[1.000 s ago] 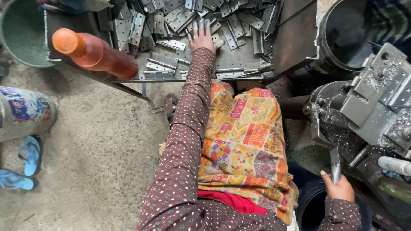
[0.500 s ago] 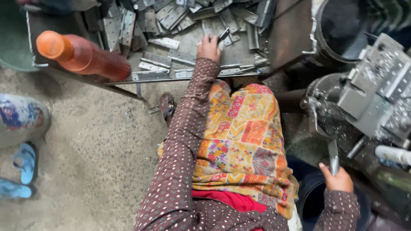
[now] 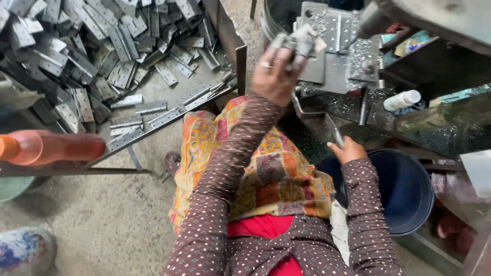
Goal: The person sits on the floor and repeatedly places metal brackets into a manual punching machine, operates the lever to punch holes, and returns the processed pieces to a bin. The task involves handling metal brackets and using a lever-operated machine.
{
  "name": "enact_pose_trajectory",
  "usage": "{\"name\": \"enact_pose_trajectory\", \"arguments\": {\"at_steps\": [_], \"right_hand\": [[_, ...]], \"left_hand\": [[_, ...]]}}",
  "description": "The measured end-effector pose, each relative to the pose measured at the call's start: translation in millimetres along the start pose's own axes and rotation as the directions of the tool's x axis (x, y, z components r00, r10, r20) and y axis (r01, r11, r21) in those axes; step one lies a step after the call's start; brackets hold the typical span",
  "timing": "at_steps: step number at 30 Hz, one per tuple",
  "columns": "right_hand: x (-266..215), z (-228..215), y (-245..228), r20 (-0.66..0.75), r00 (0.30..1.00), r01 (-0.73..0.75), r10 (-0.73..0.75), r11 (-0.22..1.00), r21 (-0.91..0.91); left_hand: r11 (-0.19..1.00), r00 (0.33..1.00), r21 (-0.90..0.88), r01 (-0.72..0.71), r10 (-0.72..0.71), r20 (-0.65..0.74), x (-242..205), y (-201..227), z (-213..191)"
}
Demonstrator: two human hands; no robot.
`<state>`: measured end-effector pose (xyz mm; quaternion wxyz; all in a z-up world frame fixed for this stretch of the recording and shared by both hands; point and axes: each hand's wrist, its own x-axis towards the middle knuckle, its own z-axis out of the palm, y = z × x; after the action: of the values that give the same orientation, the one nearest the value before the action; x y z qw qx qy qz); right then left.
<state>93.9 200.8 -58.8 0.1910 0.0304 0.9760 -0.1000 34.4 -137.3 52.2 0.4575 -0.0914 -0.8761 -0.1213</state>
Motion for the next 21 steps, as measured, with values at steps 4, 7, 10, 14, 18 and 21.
{"name": "enact_pose_trajectory", "arguments": {"at_steps": [4, 7, 10, 14, 18, 21], "right_hand": [[-2, 0, 0, -0.056, 0.998, 0.031, -0.029, 0.999, 0.032], [3, -2, -4, -0.009, 1.0, 0.019, -0.018, 0.998, 0.055], [-6, -2, -5, 0.008, 1.0, -0.002, 0.001, 0.998, 0.06], [-1, -26, -15, 0.101, 0.995, -0.004, 0.004, 1.0, 0.003], [-4, -40, -19, 0.116, 0.993, 0.0, -0.004, 1.0, 0.03], [-5, -40, -18, 0.101, 0.995, 0.001, -0.004, 1.0, 0.025]], "left_hand": [[0.993, 0.913, -0.088, -0.084, 0.112, 0.392, -3, 61, 28], [0.998, 0.801, -0.052, 0.03, 0.007, 0.598, 2, 63, 43], [0.995, 0.841, 0.016, 0.098, -0.091, 0.533, -3, 61, 41], [0.999, 0.736, 0.018, 0.05, -0.049, 0.675, -8, 77, 36], [0.999, 0.782, -0.014, -0.032, 0.034, 0.623, -32, 107, 49], [1.0, 0.825, -0.011, 0.0, 0.006, 0.564, -32, 112, 77]]}}
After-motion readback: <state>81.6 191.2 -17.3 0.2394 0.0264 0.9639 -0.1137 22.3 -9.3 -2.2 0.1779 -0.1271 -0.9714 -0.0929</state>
